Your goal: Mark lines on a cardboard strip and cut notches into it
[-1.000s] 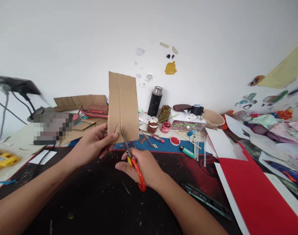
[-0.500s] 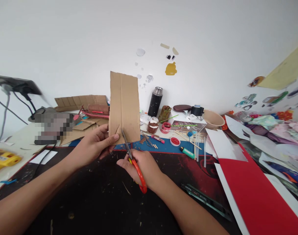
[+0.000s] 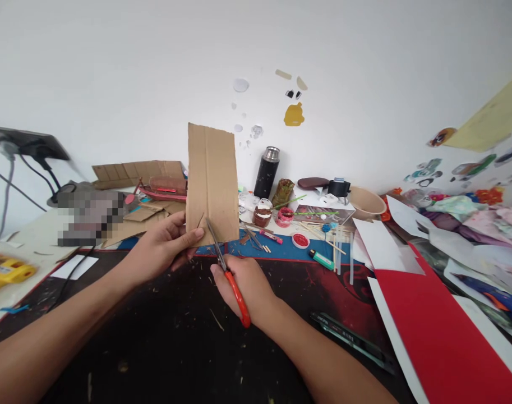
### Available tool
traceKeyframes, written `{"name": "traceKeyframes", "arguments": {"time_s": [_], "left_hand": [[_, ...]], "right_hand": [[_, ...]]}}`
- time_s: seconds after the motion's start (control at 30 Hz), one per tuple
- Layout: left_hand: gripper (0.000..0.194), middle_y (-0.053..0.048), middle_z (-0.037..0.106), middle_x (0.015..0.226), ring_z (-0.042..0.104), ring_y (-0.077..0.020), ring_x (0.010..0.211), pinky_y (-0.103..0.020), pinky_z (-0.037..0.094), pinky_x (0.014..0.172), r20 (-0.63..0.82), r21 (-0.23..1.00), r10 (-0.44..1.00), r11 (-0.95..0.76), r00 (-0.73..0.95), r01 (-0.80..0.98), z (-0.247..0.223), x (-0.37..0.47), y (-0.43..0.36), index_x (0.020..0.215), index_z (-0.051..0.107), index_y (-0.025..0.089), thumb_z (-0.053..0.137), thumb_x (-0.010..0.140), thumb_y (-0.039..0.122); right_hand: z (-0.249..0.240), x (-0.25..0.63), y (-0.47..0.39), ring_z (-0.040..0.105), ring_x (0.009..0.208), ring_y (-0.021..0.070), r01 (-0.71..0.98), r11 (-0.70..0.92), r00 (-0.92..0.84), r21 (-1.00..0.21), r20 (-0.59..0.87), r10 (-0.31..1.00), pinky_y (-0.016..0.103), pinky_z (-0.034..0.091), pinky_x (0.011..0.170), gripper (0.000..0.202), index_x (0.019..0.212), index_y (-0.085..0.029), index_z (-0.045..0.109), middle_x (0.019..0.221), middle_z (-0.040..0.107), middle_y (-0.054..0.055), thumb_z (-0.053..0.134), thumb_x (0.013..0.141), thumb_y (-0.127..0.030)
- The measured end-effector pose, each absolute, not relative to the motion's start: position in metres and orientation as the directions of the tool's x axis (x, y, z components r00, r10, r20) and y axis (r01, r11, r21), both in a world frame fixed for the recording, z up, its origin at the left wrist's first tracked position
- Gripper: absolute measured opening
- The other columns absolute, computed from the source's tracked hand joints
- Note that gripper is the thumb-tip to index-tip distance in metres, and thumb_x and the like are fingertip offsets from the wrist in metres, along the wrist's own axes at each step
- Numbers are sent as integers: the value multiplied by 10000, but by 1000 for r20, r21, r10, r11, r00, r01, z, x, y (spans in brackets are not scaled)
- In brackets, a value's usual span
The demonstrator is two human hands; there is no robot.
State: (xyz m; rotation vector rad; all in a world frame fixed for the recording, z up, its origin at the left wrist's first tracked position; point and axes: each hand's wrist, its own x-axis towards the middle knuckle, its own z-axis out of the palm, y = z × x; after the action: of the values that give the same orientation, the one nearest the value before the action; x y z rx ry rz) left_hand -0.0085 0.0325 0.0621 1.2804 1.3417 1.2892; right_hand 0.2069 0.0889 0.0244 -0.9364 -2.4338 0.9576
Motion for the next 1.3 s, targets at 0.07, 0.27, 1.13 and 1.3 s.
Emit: {"name": "traceKeyframes", "arguments": {"time_s": [0.07,0.27,1.13,1.3], "left_hand": [[528,75,606,638,450,-66,413,-181,310,355,66,993,992,-54,-106,109,61,-9,32,987,635,226,849,957,708],[496,76,595,642,447,-69,415,-193,302,358,66,992,993,-55,-93,116,62,-10,32,988,628,229,824,980,684],[453,73,591,618,457,-91,396,-209,301,370,14,989,994,2,-106,147,68,-4,29,1035,633,243,831,965,644],[451,75,583,622,467,-95,400,-209,311,369,13,990,993,3,-117,139,65,-3,30,1030,626,247,838,961,639]], "right_hand": [[22,206,89,699,717,208,443,541,-713,-715,84,696,304,456,716,282,840,-231,649,771,751,39,691,1102,-325],[24,209,92,759,760,222,410,528,-733,-744,76,676,305,522,739,260,923,-226,725,850,819,50,766,1082,-428],[28,212,90,758,640,185,333,280,-745,-900,-70,663,284,584,655,371,1009,-233,766,746,763,-15,912,997,-574],[25,211,89,711,587,178,329,310,-729,-892,-31,684,282,551,618,337,963,-238,757,672,709,-29,845,1049,-552]]}}
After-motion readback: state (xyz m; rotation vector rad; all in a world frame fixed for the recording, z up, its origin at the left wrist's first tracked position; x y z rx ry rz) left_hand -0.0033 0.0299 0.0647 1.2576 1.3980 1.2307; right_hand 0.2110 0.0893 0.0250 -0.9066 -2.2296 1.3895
